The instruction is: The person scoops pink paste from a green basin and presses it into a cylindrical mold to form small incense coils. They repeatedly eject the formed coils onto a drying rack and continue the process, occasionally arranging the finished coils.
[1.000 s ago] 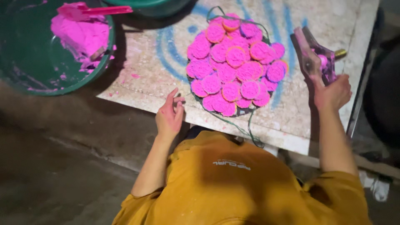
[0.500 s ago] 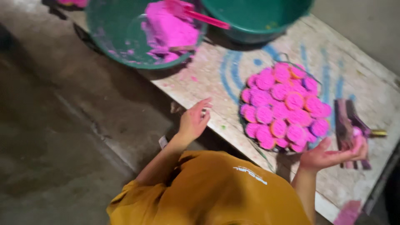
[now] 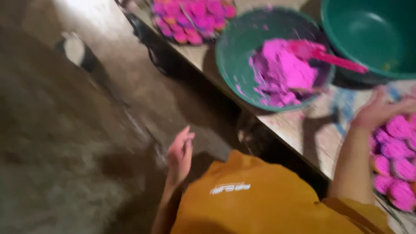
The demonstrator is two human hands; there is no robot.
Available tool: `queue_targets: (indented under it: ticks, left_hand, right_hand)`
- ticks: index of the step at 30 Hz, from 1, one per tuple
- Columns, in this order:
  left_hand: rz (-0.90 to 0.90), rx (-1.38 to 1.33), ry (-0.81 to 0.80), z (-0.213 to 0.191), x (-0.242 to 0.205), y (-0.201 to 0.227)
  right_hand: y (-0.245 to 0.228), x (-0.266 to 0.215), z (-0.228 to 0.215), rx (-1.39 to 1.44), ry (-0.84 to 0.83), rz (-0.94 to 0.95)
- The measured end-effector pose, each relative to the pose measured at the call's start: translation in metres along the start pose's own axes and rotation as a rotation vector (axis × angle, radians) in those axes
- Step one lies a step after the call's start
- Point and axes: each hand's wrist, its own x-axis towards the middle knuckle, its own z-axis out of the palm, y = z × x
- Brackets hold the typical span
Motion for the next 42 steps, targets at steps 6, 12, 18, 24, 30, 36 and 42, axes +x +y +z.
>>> queue_targets:
  ticks: [6,12,18,24,30,36,42]
  left_hand:
    - [-0.179,-0.011,0.193,-0.079,0.0,-0.087]
    - [-0.298,-0.079,0.129,-0.084,0.112,-0.131]
    - [-0.023,0.074,-0.028,-0.103,0.269,-0.125]
    - [0.133,0.12,-0.053,-0.128,0.401,-0.152]
    - [0.109,-0.093,-0.218,-0.101,0.531,-0.198]
    - [0.376,-0.153,-0.349,-0.099,0.65,-0.228]
    - [0.366,-0.005,-0.335,-0.127,0.73,-0.278]
  right_hand:
    - [0.045,0.033,0.076,-0.276,-0.077,0.536]
    - [0.021,0.057,0.133,-0.115,0.069,0.719]
    - [-0.018,0.111,0.169,0.169,0.266,0.812]
    - [-0.034,0.168,0.198,0.501,0.408,0.784]
    - [-0.072,0.204,0.231,0.811,0.354,0.677]
    - [-0.101,0.18,0.401,1.094,0.264,0.674]
    - [-0.115,0.154,0.5,0.983,0.437,0.685]
